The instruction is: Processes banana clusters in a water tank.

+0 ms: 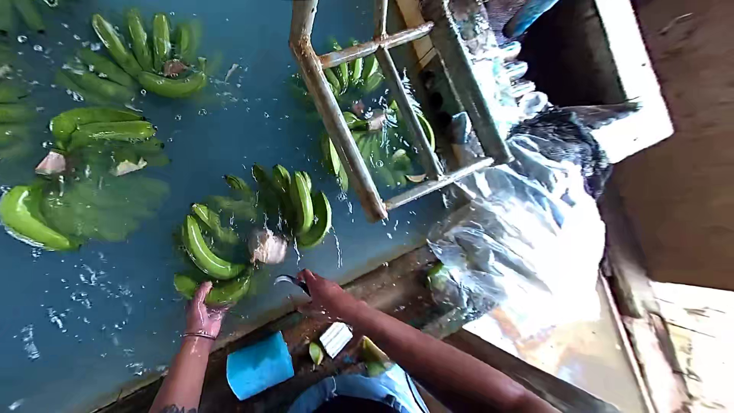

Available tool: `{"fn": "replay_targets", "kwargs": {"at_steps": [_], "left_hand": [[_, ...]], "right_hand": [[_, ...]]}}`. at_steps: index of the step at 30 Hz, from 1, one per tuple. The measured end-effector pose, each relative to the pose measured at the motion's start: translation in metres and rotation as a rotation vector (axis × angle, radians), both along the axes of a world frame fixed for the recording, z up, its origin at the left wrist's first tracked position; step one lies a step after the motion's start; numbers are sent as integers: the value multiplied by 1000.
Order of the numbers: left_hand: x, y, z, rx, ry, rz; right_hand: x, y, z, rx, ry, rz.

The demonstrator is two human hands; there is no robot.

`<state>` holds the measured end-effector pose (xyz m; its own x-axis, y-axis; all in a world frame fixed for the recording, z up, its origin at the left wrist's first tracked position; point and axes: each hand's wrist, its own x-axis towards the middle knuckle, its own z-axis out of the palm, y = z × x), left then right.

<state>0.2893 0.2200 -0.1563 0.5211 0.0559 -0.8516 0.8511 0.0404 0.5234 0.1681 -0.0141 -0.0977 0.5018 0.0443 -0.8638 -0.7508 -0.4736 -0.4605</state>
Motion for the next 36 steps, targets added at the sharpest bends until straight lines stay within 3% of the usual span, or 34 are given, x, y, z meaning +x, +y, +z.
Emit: {"fn": "replay_targets", "kwargs": {"at_steps": [6, 11, 19, 23, 28, 31, 36], "left_hand": [[27, -32, 65, 45, 106, 50], [19, -39, 92, 54, 113, 80], [-23, -36, 67, -25, -41, 85], [-31, -34, 53, -41, -92, 106], [-30, -30, 50, -38, -89, 97], [-28, -26, 50, -32, -94, 82], [-29, -26, 50, -37, -95, 71]], "right_hand": [[8, -11, -2, 67, 90, -32], [20, -17, -25, 36, 121, 40], [54, -24, -47, 103, 203, 49], [51, -15, -68, 177, 208, -175], [22, -8, -85, 409, 0, -650], [19, -16, -82, 557, 13, -681], [31, -11, -76, 263, 83, -537]]}}
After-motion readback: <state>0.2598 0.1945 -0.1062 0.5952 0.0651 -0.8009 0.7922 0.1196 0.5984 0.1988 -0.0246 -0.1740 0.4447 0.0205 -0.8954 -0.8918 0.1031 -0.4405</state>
